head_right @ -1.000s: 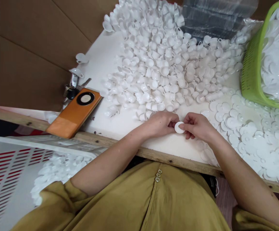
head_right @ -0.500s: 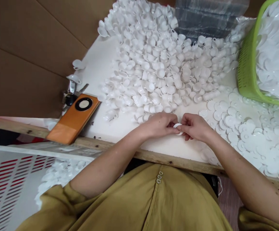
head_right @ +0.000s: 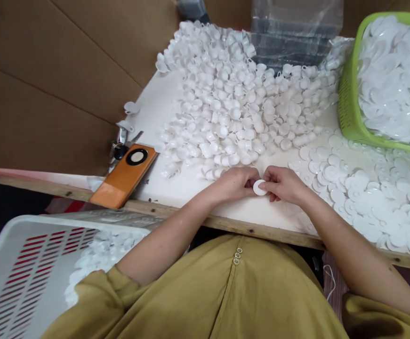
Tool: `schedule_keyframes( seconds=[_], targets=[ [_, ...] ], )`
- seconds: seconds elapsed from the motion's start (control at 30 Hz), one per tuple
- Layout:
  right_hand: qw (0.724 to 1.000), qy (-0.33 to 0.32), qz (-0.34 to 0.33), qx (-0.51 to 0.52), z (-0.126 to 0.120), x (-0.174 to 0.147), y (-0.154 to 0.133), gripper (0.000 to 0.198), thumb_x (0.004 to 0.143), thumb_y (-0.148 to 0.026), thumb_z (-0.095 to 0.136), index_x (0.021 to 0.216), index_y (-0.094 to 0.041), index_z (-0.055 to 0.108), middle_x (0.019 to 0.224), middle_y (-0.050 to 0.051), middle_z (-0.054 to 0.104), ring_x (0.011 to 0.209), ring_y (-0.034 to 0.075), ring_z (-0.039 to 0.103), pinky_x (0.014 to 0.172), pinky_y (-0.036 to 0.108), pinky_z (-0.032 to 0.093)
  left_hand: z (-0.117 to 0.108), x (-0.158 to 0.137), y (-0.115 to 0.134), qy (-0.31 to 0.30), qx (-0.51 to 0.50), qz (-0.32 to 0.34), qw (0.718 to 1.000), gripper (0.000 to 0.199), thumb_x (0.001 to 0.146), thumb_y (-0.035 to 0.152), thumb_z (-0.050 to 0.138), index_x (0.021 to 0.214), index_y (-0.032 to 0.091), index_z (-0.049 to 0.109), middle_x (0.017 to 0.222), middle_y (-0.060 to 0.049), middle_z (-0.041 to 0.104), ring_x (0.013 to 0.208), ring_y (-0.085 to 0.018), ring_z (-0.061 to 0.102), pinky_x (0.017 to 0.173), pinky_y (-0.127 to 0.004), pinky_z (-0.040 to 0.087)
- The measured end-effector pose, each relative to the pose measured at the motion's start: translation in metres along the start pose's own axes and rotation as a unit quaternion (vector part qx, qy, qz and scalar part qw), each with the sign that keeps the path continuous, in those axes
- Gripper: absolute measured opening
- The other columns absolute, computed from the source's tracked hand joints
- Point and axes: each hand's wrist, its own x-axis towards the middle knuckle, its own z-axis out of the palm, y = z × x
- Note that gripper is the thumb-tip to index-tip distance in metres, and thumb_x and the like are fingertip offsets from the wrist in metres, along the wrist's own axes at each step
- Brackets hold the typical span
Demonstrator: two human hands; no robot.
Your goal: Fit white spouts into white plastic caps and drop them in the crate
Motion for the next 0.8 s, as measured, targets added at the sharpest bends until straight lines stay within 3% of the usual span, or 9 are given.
schedule_keyframes(
  seconds=[0.27,0.5,0.73,0.8],
  targets=[
    [0.998,0.049,0.012,0.042,-0.015,-0.004,0.003,0.033,0.068,-0.040,0.075,0.073,-0.018,0.052,0.052,-0.001,0.060,0.043,0.012,0.058,0.037,0.019,0.040,0.003,0.001,0.003,0.015,0.010,-0.019,1.000,0.014,0.070,0.025,0.067,0.082,0.018,0.063,0.077,0.001,0.064,0.072,-0.014,0.056,0.057,-0.023,0.031],
    [0.998,0.018,0.062,0.010,-0.003,-0.003,-0.002,0.032,0.068,-0.038,0.076,0.071,-0.019,0.051,0.051,0.000,0.060,0.042,0.013,0.058,0.035,0.019,0.038,0.005,0.002,0.003,0.023,0.025,-0.012,0.999,0.027,0.076,0.044,0.063,0.076,0.018,0.060,0.076,-0.001,0.063,0.069,-0.015,0.053,0.056,-0.025,0.029],
    [0.995,0.013,0.097,-0.031,-0.003,-0.001,-0.009,0.029,0.072,-0.030,0.074,0.067,-0.019,0.048,0.048,0.000,0.060,0.040,0.012,0.058,0.036,0.019,0.039,-0.004,-0.003,0.006,-0.012,-0.002,-0.017,1.000,0.036,0.067,0.046,0.072,0.086,0.018,0.061,0.083,0.000,0.064,0.073,-0.015,0.056,0.058,-0.024,0.033],
    [0.994,0.011,0.105,-0.038,-0.003,0.000,-0.010,0.028,0.073,-0.029,0.074,0.066,-0.019,0.048,0.048,0.001,0.060,0.040,0.012,0.057,0.036,0.018,0.039,-0.007,-0.002,0.008,-0.022,0.000,-0.035,0.999,0.036,0.070,0.049,0.069,0.088,0.018,0.061,0.083,0.000,0.065,0.074,-0.016,0.057,0.058,-0.024,0.034]
  ],
)
